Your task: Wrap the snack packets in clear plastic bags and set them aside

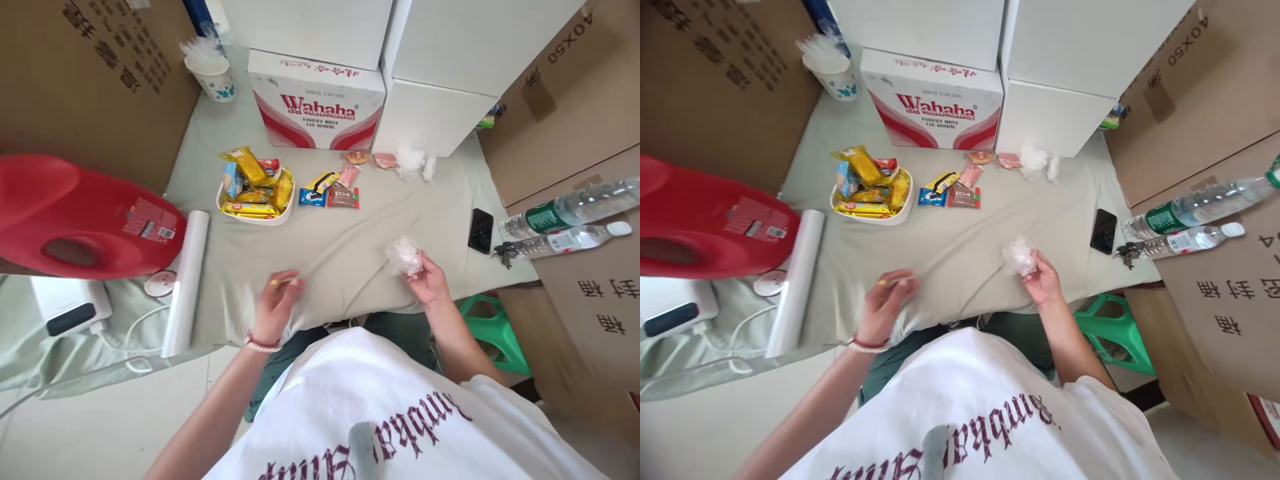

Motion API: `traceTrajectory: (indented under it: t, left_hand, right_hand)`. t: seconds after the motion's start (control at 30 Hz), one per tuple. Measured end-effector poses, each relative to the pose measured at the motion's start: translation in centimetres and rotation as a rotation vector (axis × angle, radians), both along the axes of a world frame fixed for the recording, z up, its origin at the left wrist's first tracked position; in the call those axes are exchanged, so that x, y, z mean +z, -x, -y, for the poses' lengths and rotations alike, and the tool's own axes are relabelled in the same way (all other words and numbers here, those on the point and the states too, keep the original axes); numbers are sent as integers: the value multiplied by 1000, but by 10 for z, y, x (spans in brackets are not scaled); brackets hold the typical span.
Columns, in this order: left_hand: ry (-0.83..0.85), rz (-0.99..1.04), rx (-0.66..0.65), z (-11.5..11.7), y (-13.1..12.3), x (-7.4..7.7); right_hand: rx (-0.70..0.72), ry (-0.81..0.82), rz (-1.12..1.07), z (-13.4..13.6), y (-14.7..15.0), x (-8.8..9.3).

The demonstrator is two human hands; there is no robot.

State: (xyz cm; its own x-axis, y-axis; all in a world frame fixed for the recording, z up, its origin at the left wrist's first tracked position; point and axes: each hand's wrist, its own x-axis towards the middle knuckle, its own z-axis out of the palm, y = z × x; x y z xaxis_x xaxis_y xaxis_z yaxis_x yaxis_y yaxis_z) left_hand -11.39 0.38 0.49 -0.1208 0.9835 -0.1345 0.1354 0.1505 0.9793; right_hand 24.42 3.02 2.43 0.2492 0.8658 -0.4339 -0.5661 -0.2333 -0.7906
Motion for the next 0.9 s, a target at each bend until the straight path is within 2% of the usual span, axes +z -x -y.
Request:
traceTrajectory:
  t: [0.03,0.1,0.2,0.27,0.37,0.53,0.73,0.9]
  left_hand:
    - [113,222,-32,-2,-24,-2]
    - [261,509,-59,-7,-68,-5]
    - [363,694,-135,-18,-113,-8]
    - [363,714,-182,-24,-126,-10]
    - [342,666,-183,-28,-119,-16]
    - [351,623,-196,-30,-85,-19]
    - [213,560,-73,-33,-65,-10]
    - [168,552,-7,-33,-54,2]
  right_hand:
    - [16,-8,-40,8,14,-6]
    - [67,-14,-105,17,42,-12]
    - [186,0,-128,22,73,-9]
    - [269,7,-62,21,80,-3]
    - [308,-6,102,19,72,5]
    - [279,6,223,16,48,7]
    - [129,-116,271,11,45,6]
    - [63,-120,253,8,47,6]
